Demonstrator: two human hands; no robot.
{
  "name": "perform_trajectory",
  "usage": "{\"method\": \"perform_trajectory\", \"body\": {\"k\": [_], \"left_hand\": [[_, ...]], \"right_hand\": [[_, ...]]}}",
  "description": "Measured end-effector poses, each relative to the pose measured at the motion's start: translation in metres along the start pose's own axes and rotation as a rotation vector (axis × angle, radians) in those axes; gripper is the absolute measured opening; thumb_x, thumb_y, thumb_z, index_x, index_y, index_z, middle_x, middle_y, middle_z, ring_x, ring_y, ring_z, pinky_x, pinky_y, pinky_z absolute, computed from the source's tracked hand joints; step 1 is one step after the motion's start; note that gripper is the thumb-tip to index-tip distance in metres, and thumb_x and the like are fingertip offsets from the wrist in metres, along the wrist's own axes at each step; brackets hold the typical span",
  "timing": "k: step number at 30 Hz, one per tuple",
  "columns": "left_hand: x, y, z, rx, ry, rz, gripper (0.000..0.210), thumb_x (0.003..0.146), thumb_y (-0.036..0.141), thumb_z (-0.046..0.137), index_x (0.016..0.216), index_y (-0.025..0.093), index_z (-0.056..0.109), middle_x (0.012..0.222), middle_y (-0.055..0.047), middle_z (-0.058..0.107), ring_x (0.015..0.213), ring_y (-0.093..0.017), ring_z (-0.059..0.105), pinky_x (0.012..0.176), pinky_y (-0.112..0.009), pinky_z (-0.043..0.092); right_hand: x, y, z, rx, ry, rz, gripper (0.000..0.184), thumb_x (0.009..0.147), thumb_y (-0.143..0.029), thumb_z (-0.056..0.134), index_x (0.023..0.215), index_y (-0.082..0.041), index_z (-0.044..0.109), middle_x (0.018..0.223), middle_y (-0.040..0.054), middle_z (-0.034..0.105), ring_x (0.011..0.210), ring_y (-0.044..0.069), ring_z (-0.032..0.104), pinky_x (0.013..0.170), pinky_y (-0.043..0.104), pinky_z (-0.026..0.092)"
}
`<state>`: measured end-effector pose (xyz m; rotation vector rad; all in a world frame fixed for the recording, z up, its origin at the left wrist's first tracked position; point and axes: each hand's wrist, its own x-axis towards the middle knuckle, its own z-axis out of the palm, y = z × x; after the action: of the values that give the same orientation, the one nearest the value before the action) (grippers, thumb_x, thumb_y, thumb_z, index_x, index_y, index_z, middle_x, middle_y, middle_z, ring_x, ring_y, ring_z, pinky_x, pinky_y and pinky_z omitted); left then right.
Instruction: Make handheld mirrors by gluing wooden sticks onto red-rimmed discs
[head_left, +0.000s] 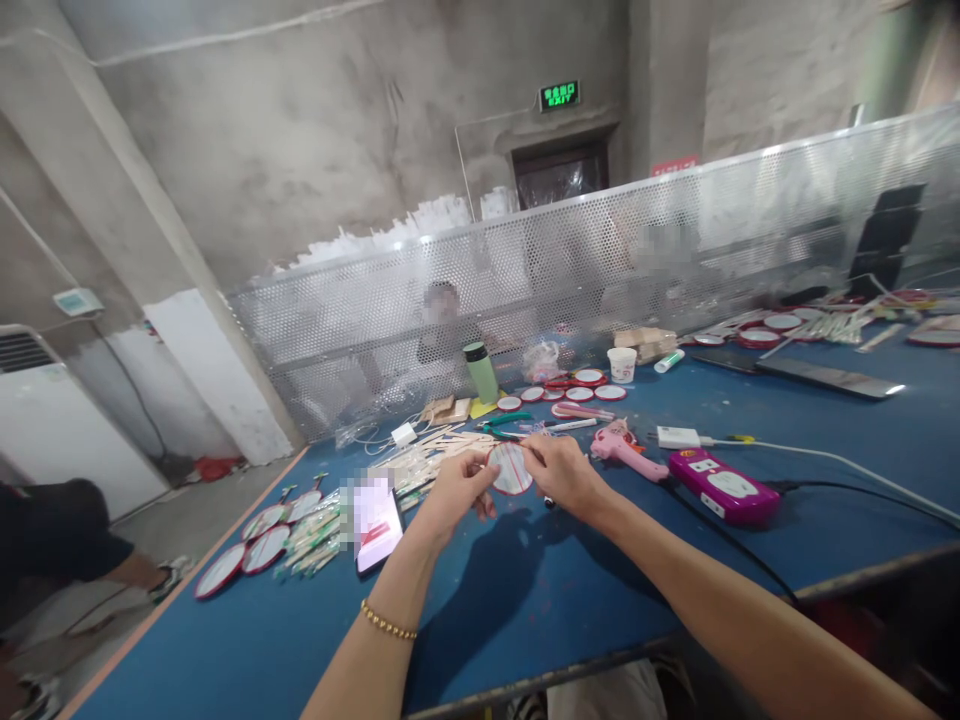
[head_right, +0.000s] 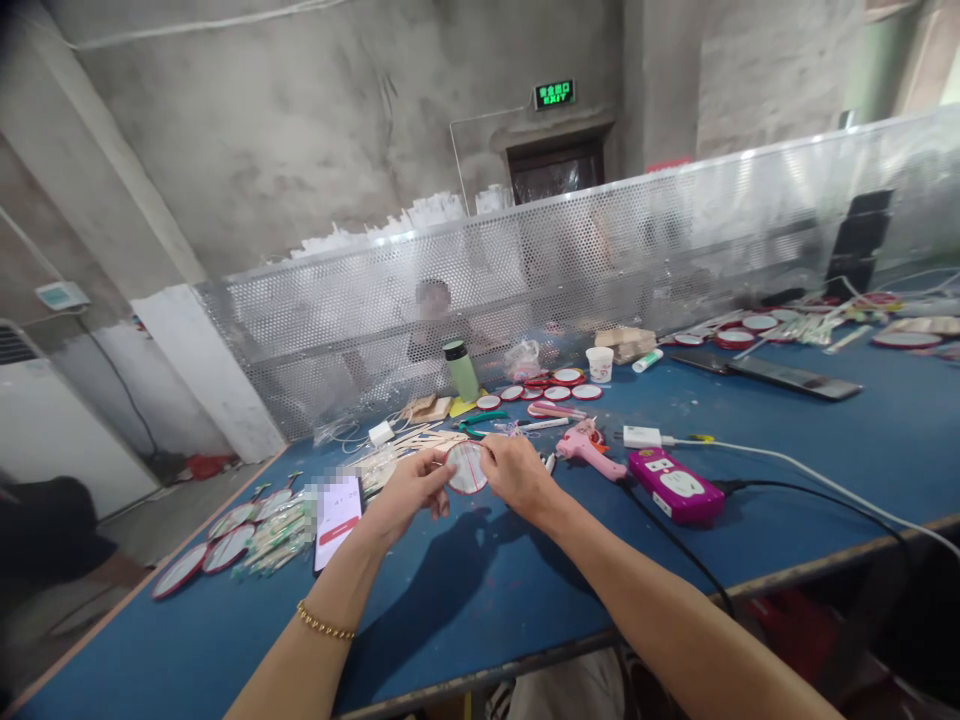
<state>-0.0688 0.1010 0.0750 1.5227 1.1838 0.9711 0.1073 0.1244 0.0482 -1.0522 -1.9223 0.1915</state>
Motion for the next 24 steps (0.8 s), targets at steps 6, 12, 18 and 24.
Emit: {"method": "perform_trajectory", "body": {"k": [6,12,18,24], "left_hand": [[-0.007,0.005,0.01,-0.093,-0.073,-0.084,0.048,0.055,0.053,0.08,0.068,0.014,0.054,0.059,0.0,0.064,0.038,-0.009,0.057,0.035,-0.018,0.037],[-0.007,0.003,0.015,-0.159,-0.041,-0.093,0.048,0.049,0.048,0.083,0.066,0.014,0.055,0.054,0.0,0.062,0.036,-0.01,0.055,0.034,-0.019,0.036],[-0.005,-0.002,0.015,-0.128,-0.044,-0.07,0.045,0.053,0.047,0.081,0.067,0.013,0.056,0.056,-0.002,0.064,0.037,-0.01,0.056,0.034,-0.019,0.036],[-0.003,-0.004,0.012,-0.133,-0.078,-0.085,0.041,0.06,0.046,0.08,0.068,0.013,0.055,0.061,-0.005,0.067,0.042,-0.011,0.06,0.038,-0.018,0.038]], "right_hand": [[0.006,0.012,-0.004,-0.122,0.073,0.031,0.023,0.086,-0.012,0.045,0.073,-0.017,0.063,0.055,0.001,0.061,0.052,0.014,0.056,0.056,0.023,0.034],[0.004,0.013,-0.001,-0.171,0.115,-0.056,0.022,0.088,-0.013,0.044,0.077,-0.017,0.063,0.066,0.0037,0.066,0.058,0.014,0.058,0.06,0.023,0.035],[0.003,0.015,0.004,-0.188,0.104,-0.085,0.023,0.089,-0.014,0.043,0.077,-0.017,0.061,0.067,0.0035,0.065,0.061,0.014,0.056,0.061,0.024,0.034],[0.003,0.017,0.005,-0.18,0.096,-0.104,0.024,0.09,-0.014,0.041,0.077,-0.017,0.061,0.068,0.0033,0.065,0.062,0.014,0.055,0.061,0.024,0.033]]}}
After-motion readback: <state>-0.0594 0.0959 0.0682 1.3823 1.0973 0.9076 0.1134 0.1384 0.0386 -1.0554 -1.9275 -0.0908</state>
